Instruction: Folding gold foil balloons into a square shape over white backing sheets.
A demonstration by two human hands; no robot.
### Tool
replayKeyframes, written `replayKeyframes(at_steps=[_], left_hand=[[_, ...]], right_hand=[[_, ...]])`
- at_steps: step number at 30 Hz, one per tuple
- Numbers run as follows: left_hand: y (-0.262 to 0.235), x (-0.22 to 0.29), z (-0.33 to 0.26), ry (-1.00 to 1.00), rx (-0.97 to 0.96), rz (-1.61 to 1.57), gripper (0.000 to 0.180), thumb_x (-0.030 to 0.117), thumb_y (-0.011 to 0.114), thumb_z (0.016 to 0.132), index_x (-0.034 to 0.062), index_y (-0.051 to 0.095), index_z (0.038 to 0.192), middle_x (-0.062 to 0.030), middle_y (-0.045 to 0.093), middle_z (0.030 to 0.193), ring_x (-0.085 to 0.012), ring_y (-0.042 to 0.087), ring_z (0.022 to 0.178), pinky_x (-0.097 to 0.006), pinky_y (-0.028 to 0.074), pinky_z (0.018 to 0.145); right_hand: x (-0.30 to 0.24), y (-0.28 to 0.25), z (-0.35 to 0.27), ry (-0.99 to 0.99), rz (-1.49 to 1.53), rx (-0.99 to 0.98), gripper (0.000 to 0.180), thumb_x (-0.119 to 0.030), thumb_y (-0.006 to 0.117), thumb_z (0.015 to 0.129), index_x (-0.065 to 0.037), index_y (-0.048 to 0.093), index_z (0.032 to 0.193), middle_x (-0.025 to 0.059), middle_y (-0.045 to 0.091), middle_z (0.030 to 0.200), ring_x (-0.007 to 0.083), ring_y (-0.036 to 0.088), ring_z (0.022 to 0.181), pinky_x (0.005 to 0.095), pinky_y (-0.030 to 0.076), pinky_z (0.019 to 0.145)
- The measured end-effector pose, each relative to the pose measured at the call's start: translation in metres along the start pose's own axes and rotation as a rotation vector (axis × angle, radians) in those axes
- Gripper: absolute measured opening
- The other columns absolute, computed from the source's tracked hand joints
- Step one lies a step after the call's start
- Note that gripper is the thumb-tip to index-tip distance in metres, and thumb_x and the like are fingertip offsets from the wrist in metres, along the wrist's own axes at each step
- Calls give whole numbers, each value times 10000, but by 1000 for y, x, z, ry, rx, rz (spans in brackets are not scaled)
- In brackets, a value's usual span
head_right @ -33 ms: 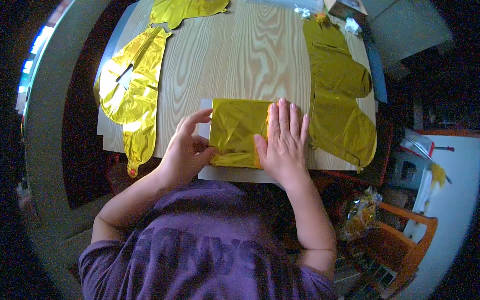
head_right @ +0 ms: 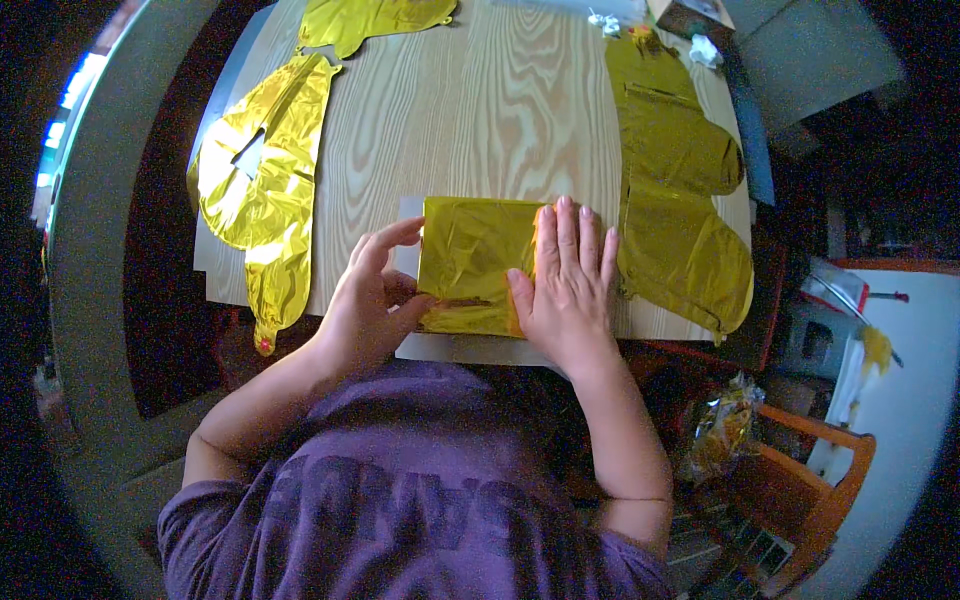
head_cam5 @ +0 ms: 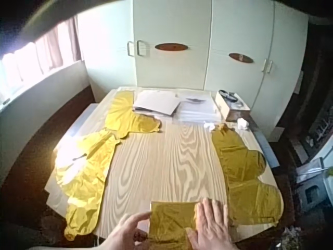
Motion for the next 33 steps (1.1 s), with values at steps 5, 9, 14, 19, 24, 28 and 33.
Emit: replayKeyframes(at_steps=[5, 9, 14, 19, 24, 28, 33], left_hand=[[1, -2, -7, 18, 13, 187, 715, -84, 660, 837, 99, 391, 1474, -167, 418, 1396, -271, 693, 959, -368, 579, 861], [13, 34, -13, 363, -19, 800, 616, 110, 676, 798, 83, 512, 1391, -193, 510, 1342, -366, 496, 1284, -522, 391, 1103], [71, 45, -25, 971, -372, 887, 596, 330, 641, 878, -29, 564, 1348, -216, 439, 1515, -350, 408, 1419, -486, 316, 1186], [69, 8, -36, 885, -504, 875, 738, 413, 653, 884, -43, 474, 1436, -191, 388, 1564, -338, 388, 1444, -475, 294, 1204], [52, -11, -47, 853, -554, 884, 792, 441, 647, 895, -7, 408, 1503, -169, 327, 1614, -339, 329, 1488, -480, 309, 1204], [33, -16, -53, 798, -543, 852, 738, 378, 662, 902, -26, 436, 1477, -186, 372, 1579, -334, 354, 1473, -465, 316, 1198], [16, -20, -61, 838, -491, 831, 697, 357, 696, 882, -27, 499, 1428, -183, 434, 1537, -333, 408, 1441, -477, 346, 1172]], right_hand=[[1, 0, 2, -7, 22, 6, 773, -383, 529, 977, 14, 238, 1574, 232, 209, 1644, 437, 196, 1510, 601, 72, 1223], [1, 1, 0, 2, 29, -11, 782, -390, 541, 969, 16, 247, 1569, 235, 208, 1643, 442, 195, 1508, 608, 68, 1222], [-1, 1, 1, -11, 3, 1, 786, -397, 544, 964, 9, 254, 1571, 232, 223, 1640, 439, 205, 1505, 610, 80, 1220], [-1, 1, 2, -13, 3, -3, 793, -397, 540, 964, 6, 237, 1577, 228, 213, 1644, 427, 208, 1508, 617, 84, 1217], [0, -1, 1, -7, 0, 1, 772, -368, 528, 978, 4, 225, 1582, 229, 219, 1642, 425, 211, 1509, 607, 100, 1215], [-2, -2, 1, -11, 1, -4, 755, -357, 514, 989, 5, 221, 1584, 229, 221, 1642, 424, 207, 1511, 598, 100, 1216], [0, 1, 1, -10, 1, -9, 792, -405, 528, 972, 11, 232, 1577, 232, 208, 1645, 430, 203, 1510, 617, 79, 1217]])
Point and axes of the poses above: each hand's wrist, its own z-axis towards the middle knuckle, its own y-axis out of the palm, x = y × z, the point moved 9 cm from there along z, towards the middle knuckle
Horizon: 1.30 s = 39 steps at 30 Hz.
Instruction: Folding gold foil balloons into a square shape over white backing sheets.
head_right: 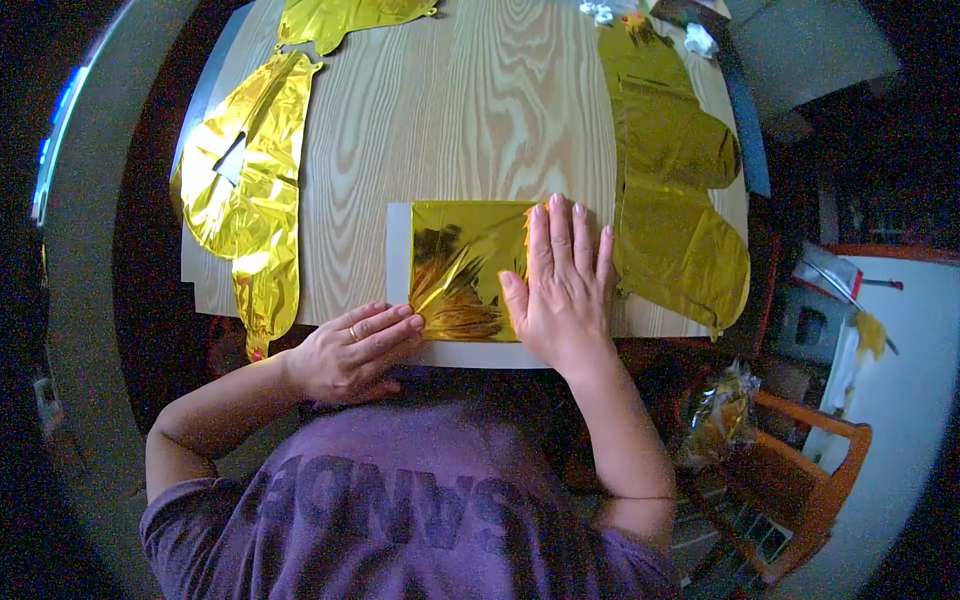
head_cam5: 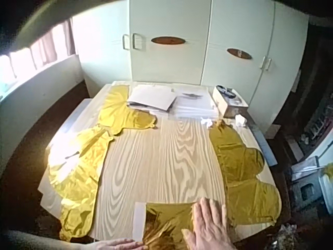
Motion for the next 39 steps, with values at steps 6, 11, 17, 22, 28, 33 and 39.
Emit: replayKeyframes(at_steps=[6, 11, 17, 22, 28, 33, 39], left_hand=[[-41, -12, 11, -16, 221, 16, 438, 306, 731, 850, 9, 681, 1168, -161, 659, 1246, -320, 608, 1229, -520, 415, 1088], [-57, -16, 88, -187, 394, -49, 613, 347, 704, 881, -1, 557, 1364, -200, 566, 1382, -363, 512, 1334, -538, 347, 1150], [-4, -38, 126, -433, 331, 120, 879, 621, 434, 971, -89, 380, 1486, -254, 360, 1571, -381, 290, 1496, -542, 189, 1217], [-11, -44, 91, -513, 263, 270, 965, 701, 387, 951, -96, 361, 1494, -255, 344, 1586, -372, 267, 1515, -551, 109, 1230], [-11, -48, 66, -637, 270, 328, 987, 714, 412, 937, -82, 335, 1515, -251, 328, 1595, -357, 234, 1530, -551, 54, 1235], [-10, -49, 63, -662, 261, 347, 1002, 726, 422, 932, -80, 323, 1519, -251, 312, 1601, -352, 216, 1536, -553, 39, 1234], [-16, -50, 62, -645, 305, 300, 1005, 727, 427, 931, -89, 330, 1509, -270, 313, 1592, -381, 209, 1531, -561, 52, 1229]], right_hand=[[1, 0, 0, 0, -10, 5, 792, -402, 532, 971, 15, 233, 1575, 238, 208, 1643, 435, 197, 1510, 619, 81, 1216], [-2, 0, 1, -7, -7, -3, 805, -387, 552, 963, 15, 220, 1576, 236, 198, 1644, 435, 197, 1510, 623, 81, 1215], [1, 3, 1, 7, -24, -28, 826, -374, 585, 949, 10, 212, 1577, 235, 197, 1645, 430, 185, 1516, 607, 77, 1224], [1, 2, 1, 4, -10, -27, 807, -413, 545, 962, 12, 233, 1573, 238, 198, 1646, 431, 189, 1514, 608, 65, 1222], [0, 1, 0, 9, -7, -18, 803, -427, 530, 965, 15, 243, 1570, 237, 212, 1641, 432, 198, 1510, 617, 72, 1218], [0, -2, 0, 0, 0, 8, 790, -425, 524, 972, 13, 250, 1569, 236, 228, 1637, 431, 209, 1507, 621, 86, 1214], [1, -1, 0, 7, 16, 7, 779, -431, 521, 981, 5, 256, 1569, 232, 239, 1633, 430, 216, 1505, 619, 90, 1215]])
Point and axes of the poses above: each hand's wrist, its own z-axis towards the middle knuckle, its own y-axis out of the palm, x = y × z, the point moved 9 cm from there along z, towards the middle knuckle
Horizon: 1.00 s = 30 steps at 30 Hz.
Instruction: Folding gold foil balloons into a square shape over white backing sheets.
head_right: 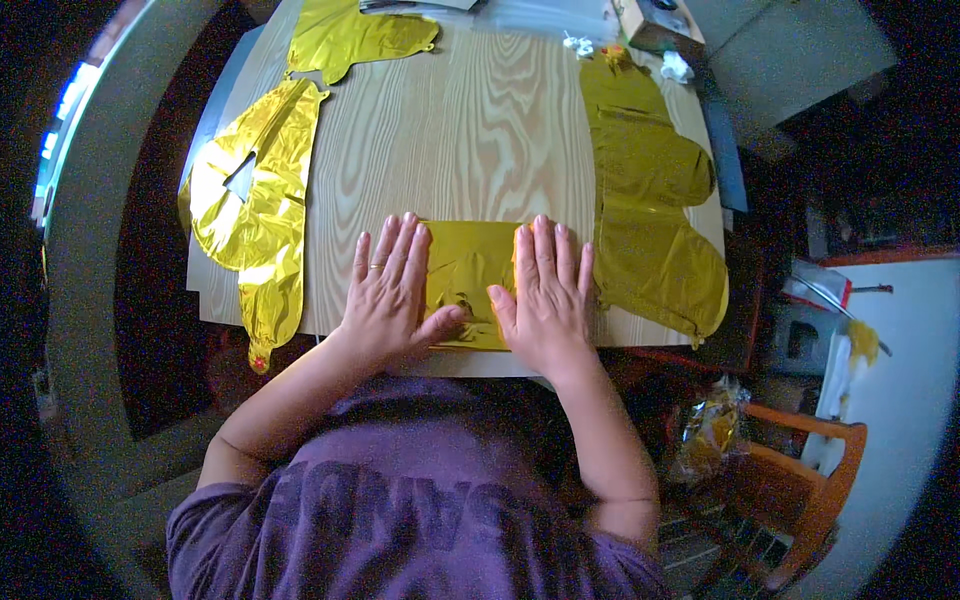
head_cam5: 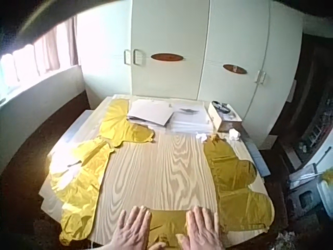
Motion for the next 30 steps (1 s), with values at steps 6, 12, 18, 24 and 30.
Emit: replayKeyframes(at_steps=[6, 12, 18, 24, 30], left_hand=[[-5, 58, 37, 224, 3, -108, 988, 708, 424, 936, -84, 319, 1517, -287, 327, 1576, -411, 252, 1504, -544, 137, 1225], [21, 52, 34, 246, -6, -145, 973, 710, 418, 938, -79, 360, 1504, -251, 352, 1580, -379, 292, 1499, -533, 162, 1224], [16, 29, 22, 182, 8, -82, 939, 687, 414, 953, -71, 372, 1505, -245, 339, 1589, -373, 284, 1502, -551, 168, 1215], [18, 30, 22, 176, -8, -35, 947, 700, 395, 950, -62, 369, 1511, -237, 325, 1599, -363, 264, 1512, -556, 148, 1222], [18, 32, 22, 172, -36, -3, 963, 708, 388, 943, -66, 353, 1515, -234, 312, 1605, -354, 228, 1527, -562, 117, 1228]], right_hand=[[8, 11, -2, 5, -11, -16, 793, -450, 513, 973, -27, 234, 1584, 222, 200, 1649, 424, 166, 1525, 610, 65, 1222], [2, 5, -3, 2, 5, 5, 801, -425, 543, 955, -20, 244, 1579, 209, 222, 1647, 415, 176, 1525, 606, 73, 1222], [2, 0, -2, 21, 21, 14, 768, -419, 534, 971, -11, 273, 1567, 217, 243, 1636, 418, 213, 1508, 609, 106, 1213], [1, 1, -2, 23, 15, 18, 770, -427, 532, 972, -13, 274, 1568, 209, 252, 1634, 410, 212, 1510, 613, 112, 1211], [6, -7, -2, 17, 97, 67, 731, -407, 521, 986, -8, 303, 1558, 215, 323, 1603, 387, 280, 1493, 580, 137, 1216]])
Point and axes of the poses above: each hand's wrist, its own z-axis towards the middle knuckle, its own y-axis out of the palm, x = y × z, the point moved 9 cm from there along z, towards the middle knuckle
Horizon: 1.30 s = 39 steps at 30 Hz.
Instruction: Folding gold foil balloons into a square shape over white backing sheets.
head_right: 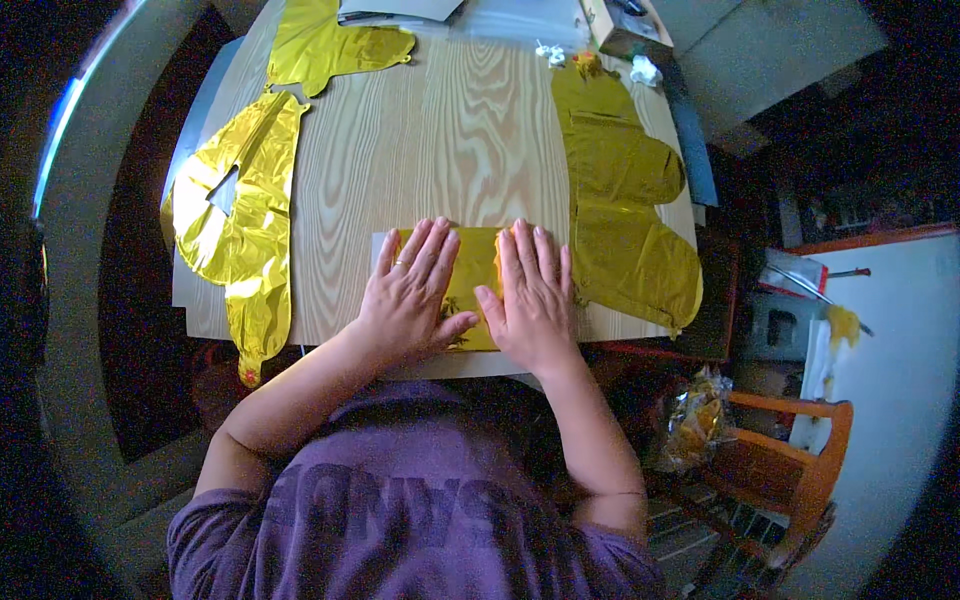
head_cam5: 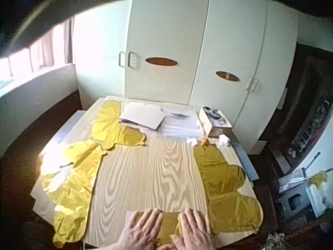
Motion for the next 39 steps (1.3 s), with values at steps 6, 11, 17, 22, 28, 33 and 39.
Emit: replayKeyframes(at_steps=[6, 11, 17, 22, 28, 33, 39], left_hand=[[-2, 1, -1, 8, 37, -19, 950, 684, 435, 936, -81, 368, 1495, -243, 325, 1595, -364, 240, 1522, -573, 129, 1223], [-2, 1, -2, 11, 44, -13, 917, 652, 451, 936, -72, 376, 1495, -235, 337, 1592, -358, 254, 1518, -570, 126, 1225], [-4, 1, 1, 10, 9, 16, 857, 596, 500, 931, -47, 398, 1489, -236, 368, 1573, -358, 280, 1507, -585, 138, 1217], [-23, 5, 22, -12, -109, 25, 751, 508, 586, 911, 1, 460, 1451, -211, 463, 1493, -362, 383, 1434, -590, 183, 1206], [-9, 32, 54, 162, -78, -101, 658, 399, 631, 914, -36, 513, 1393, -209, 496, 1446, -365, 416, 1398, -520, 286, 1188], [-7, 32, 53, 165, -63, -240, 657, 360, 642, 914, -66, 498, 1392, -238, 482, 1452, -379, 430, 1386, -470, 332, 1170], [-5, 32, 46, 197, 59, -258, 654, 376, 642, 907, -68, 517, 1372, -256, 481, 1446, -409, 429, 1374, -504, 330, 1162]], right_hand=[[-6, -46, -27, -164, 195, 197, 626, -402, 570, 979, -12, 486, 1462, 223, 433, 1531, 395, 383, 1440, 561, 218, 1196], [-40, -28, -60, -339, 95, -22, 631, -437, 634, 938, -16, 546, 1399, 227, 470, 1487, 422, 413, 1402, 540, 313, 1169], [-39, -31, -56, -321, 190, -48, 610, -308, 745, 845, 22, 580, 1330, 243, 511, 1436, 413, 457, 1366, 515, 369, 1144], [-40, -33, -51, -296, 166, -135, 693, -286, 831, 745, 10, 589, 1323, 238, 513, 1436, 410, 462, 1365, 507, 372, 1147], [-40, -32, -53, -299, 151, -135, 754, -277, 861, 693, 4, 582, 1335, 230, 524, 1422, 404, 459, 1371, 507, 365, 1154], [-40, -31, -51, -289, 147, -147, 765, -281, 862, 687, 3, 582, 1339, 230, 537, 1397, 408, 472, 1356, 515, 375, 1137], [-45, -31, -50, -311, 129, -109, 669, -311, 849, 693, 25, 628, 1228, 238, 570, 1316, 405, 502, 1291, 522, 370, 1138]])
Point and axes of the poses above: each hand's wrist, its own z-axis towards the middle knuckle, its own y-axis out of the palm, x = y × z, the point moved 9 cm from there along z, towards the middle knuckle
